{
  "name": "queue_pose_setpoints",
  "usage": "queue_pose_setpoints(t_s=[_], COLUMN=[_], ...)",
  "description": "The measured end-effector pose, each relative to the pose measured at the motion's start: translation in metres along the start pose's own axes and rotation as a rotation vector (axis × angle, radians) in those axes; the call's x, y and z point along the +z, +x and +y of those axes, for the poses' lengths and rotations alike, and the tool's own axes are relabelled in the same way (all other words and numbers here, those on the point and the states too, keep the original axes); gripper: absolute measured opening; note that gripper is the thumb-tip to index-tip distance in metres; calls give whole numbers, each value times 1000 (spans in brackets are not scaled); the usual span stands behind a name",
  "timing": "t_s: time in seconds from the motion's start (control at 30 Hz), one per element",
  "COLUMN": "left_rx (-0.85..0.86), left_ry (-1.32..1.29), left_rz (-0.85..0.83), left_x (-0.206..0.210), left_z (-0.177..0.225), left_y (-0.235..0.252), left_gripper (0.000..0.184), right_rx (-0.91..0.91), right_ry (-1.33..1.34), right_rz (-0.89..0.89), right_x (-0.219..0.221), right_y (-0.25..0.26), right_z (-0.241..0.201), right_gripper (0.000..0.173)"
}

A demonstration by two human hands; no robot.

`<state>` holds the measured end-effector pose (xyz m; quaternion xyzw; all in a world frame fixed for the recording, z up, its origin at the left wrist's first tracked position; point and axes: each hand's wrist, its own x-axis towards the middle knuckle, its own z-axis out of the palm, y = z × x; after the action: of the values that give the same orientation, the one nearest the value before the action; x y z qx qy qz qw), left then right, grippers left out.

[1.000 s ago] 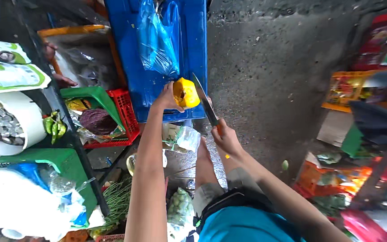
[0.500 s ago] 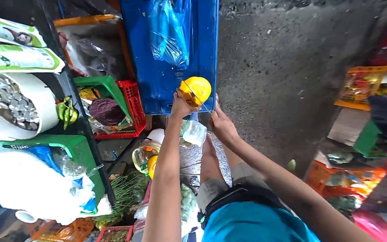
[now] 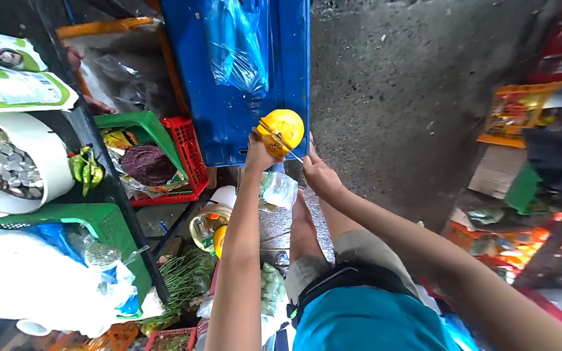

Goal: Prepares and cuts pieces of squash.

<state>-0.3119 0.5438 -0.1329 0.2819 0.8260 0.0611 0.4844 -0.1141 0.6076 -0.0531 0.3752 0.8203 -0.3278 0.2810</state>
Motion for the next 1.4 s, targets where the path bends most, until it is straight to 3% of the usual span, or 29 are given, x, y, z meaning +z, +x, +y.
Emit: queue_pose_setpoints(t_s=[0.13,0.27,0.4,0.57,0.77,0.87,1.13,1.27,1.4], left_rx=[-6,1,40,74,91,19,-24,-16,-56], left_ry=[7,24,2,-68,-176,-98,-39,-77,-191], left_rz=[-25,-58,-124,-185,98,117,-6,-65,-105], left_x=[-3,-9,-23,-32,-6,-6,-23,-23,-29], left_z=[-3,-6,-10,-24,-7,2,4,-3,2], left_y=[3,11,19,34,10,6,16,26,26], left_gripper=[151,153,147,138,146,138,122,126,108], right_rx=[35,-74,0,-111,-36,-43,73,28,-42], right_ry=[-26,9,111,165,288,335,321,319,316], right_rz=[-28,70,-164,-20,-117,-122,-131,-62,-26], right_x=[-3,11,-14,3,6,-2,-32,-13,4], right_y=[12,33,55,73,71,69,49,49,60], right_z=[-6,7,-6,-2,-3,-7,-42,-35,-24], right_gripper=[28,27,39,41,47,51,25,26,28])
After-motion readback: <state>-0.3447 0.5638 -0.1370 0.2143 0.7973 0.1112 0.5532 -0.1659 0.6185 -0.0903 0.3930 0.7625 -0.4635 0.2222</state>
